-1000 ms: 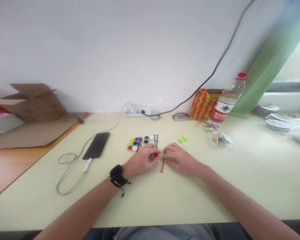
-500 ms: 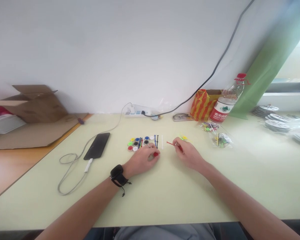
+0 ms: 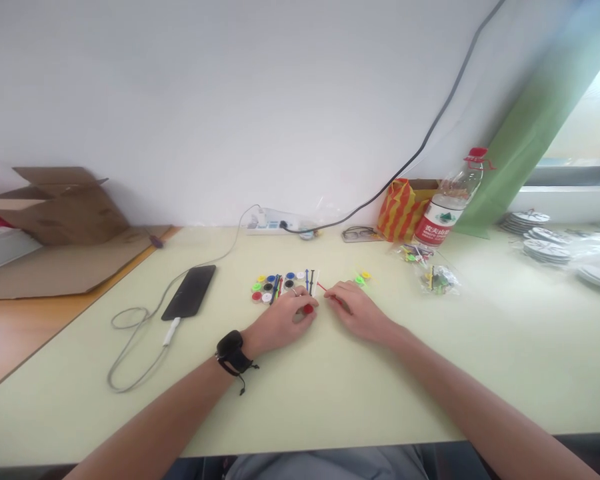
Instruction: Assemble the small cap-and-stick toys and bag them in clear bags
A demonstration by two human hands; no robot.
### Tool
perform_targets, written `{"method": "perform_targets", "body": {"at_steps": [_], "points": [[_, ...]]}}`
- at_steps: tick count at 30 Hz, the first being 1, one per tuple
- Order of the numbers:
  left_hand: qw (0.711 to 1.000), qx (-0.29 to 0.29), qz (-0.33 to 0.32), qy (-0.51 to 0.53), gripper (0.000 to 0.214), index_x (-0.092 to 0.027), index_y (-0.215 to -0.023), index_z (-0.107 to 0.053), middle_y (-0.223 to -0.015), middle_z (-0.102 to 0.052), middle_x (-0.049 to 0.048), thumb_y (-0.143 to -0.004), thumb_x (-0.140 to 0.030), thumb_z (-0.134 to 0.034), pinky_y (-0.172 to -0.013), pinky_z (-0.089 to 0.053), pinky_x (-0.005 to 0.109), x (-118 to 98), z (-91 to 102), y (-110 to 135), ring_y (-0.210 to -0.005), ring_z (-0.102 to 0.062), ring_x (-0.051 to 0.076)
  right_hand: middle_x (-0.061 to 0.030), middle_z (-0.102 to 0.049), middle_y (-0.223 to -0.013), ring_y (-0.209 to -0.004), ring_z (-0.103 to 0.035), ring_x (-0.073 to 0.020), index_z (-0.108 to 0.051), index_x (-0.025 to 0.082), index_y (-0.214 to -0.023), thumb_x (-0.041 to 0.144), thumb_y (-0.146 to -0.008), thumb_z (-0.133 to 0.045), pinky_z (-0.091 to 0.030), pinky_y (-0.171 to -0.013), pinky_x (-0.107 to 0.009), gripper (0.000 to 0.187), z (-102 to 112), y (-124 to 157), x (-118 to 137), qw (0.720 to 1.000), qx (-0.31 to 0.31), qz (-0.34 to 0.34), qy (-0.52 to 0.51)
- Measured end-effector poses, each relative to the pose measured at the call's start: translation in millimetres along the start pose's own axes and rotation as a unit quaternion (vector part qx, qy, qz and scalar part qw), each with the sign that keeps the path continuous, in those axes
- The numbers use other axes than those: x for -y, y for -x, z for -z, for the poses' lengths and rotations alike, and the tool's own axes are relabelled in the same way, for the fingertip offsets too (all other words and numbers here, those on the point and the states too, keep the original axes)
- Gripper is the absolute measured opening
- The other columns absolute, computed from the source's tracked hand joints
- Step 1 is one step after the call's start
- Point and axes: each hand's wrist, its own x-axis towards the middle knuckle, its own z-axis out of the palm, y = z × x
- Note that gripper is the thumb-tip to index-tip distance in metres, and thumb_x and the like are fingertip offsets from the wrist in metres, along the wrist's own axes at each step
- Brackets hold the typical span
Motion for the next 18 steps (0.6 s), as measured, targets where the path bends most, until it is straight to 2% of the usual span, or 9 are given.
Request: {"method": "perform_targets", "body": {"at_steps": [3,6,8,12,15,18], "points": [[1.000,-0.004,0.006,0.013,0.021,-0.022,-0.112,-0.069,-0.106,-0.063,0.0074,-0.097,-0.024,-0.055,-0.084,-0.052,0.036,3,-2.2,0,-0.094,-0.062,0.022,-0.0094,-0.071,-0.107,-0.102,-0.062,-0.0251,-0.065,0.022,-0.112,0.018,-0.102,-0.045,-0.049,-0.094,-0.045,0.023,3,1,1,1.000,-0.006,0.001,-0.004],[1.000,0.005,0.008,0.018,0.015,-0.022,-0.102,-0.069,-0.102,-0.063,0.0068,-0.098,-0.027,-0.055,-0.082,-0.051,0.035,2,-1.4,0,-0.091,-0.061,0.021,-0.0086,-0.071,-0.105,-0.101,-0.063,-0.0244,-0.064,0.022,-0.110,0.019,-0.103,-0.043,-0.050,-0.093,-0.044,0.022,6,2,-2,0.999,-0.038,-0.014,-0.021],[1.000,0.008,0.013,0.026,0.015,-0.021,-0.095,-0.068,-0.098,-0.063,0.0061,-0.098,-0.031,-0.058,-0.078,-0.051,0.034,1,-0.5,0,-0.085,-0.059,0.020,-0.0078,-0.071,-0.106,-0.099,-0.065,-0.0233,-0.061,0.023,-0.110,0.022,-0.103,-0.044,-0.052,-0.089,-0.042,0.019,8,2,-3,0.996,-0.066,-0.032,-0.055],[0.996,-0.004,0.051,0.074,0.018,-0.021,-0.095,-0.066,-0.087,-0.064,0.0026,-0.093,-0.039,-0.068,-0.066,-0.048,0.030,4,-3.9,-2,-0.075,-0.057,0.017,-0.0064,-0.070,-0.103,-0.097,-0.069,-0.0218,-0.057,0.024,-0.108,0.028,-0.101,-0.051,-0.055,-0.086,-0.039,0.010,13,1,6,0.981,-0.103,-0.062,-0.149],[0.983,-0.025,0.091,0.159,0.025,-0.019,-0.095,-0.067,-0.083,-0.065,0.0015,-0.088,-0.042,-0.075,-0.063,-0.049,0.028,8,-9.2,-3,-0.071,-0.058,0.015,-0.0060,-0.071,-0.101,-0.097,-0.070,-0.0208,-0.056,0.024,-0.104,0.031,-0.099,-0.055,-0.056,-0.087,-0.038,0.009,16,2,19,0.968,-0.071,-0.058,-0.232],[0.964,-0.035,0.117,0.236,0.033,-0.018,-0.101,-0.071,-0.091,-0.071,0.0046,-0.082,-0.043,-0.082,-0.070,-0.057,0.031,6,-11.3,-4,-0.077,-0.066,0.017,-0.0041,-0.071,-0.095,-0.087,-0.068,-0.0187,-0.055,0.024,-0.099,0.031,-0.098,-0.058,-0.056,-0.082,-0.036,0.008,15,4,29,0.963,-0.018,-0.052,-0.265]]}}
